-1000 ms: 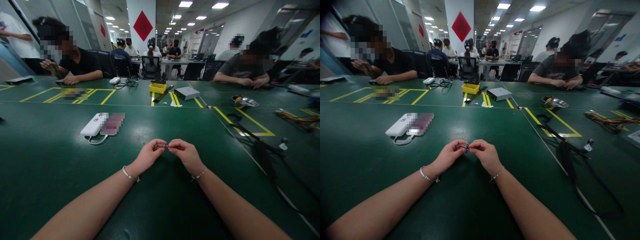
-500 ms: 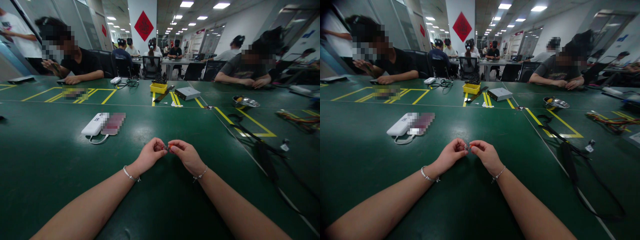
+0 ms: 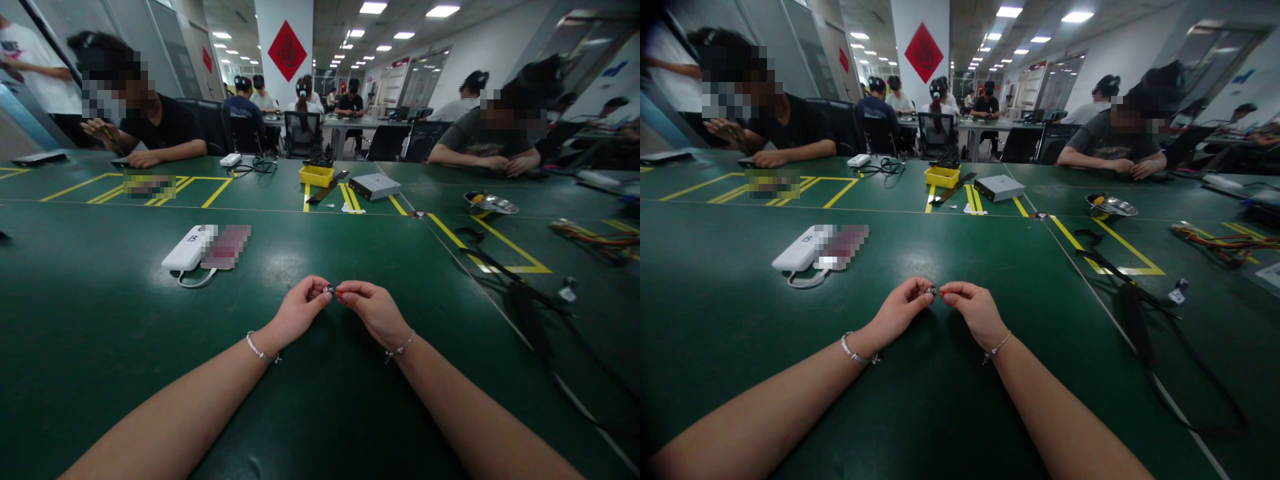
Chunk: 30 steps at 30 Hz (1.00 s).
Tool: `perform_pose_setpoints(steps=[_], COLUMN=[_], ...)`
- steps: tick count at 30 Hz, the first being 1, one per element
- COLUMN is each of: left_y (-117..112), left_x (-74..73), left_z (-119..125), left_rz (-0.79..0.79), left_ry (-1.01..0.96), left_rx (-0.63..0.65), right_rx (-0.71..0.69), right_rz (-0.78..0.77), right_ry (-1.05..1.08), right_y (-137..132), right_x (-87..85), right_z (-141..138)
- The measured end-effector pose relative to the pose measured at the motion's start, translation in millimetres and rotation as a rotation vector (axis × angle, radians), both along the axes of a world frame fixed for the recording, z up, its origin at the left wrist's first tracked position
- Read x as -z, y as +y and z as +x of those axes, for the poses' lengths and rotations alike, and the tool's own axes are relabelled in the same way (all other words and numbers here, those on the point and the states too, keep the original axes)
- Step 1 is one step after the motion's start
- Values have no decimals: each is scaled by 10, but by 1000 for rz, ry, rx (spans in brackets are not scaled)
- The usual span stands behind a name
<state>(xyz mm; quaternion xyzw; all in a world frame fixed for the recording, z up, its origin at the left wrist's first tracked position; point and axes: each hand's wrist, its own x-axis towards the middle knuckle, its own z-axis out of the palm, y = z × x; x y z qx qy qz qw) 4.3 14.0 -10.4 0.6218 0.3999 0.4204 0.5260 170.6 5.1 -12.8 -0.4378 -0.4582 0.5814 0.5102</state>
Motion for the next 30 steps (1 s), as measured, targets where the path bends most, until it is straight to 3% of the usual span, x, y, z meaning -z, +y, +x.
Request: perform_pose_setpoints(steps=[4, 11, 17, 22, 30], left_y=[-14, -44, -39, -44, -49], left_x=[0, 2, 5, -18, -8], left_z=[2, 13, 18, 5, -15], left_rz=[72, 218, 290, 330, 334], left_ry=[103, 284, 340, 367, 383], left_rx=[-53, -88, -132, -212, -240], right_rx=[1, 106, 183, 113, 21], right_rz=[29, 197, 117, 120, 119], right_ry=[-16, -260, -206, -87, -32], right_y=[-9, -81, -134, -185, -191], right_x=[-14, -94, -126, -84, -54], right_z=[-15, -93, -197, -282, -287])
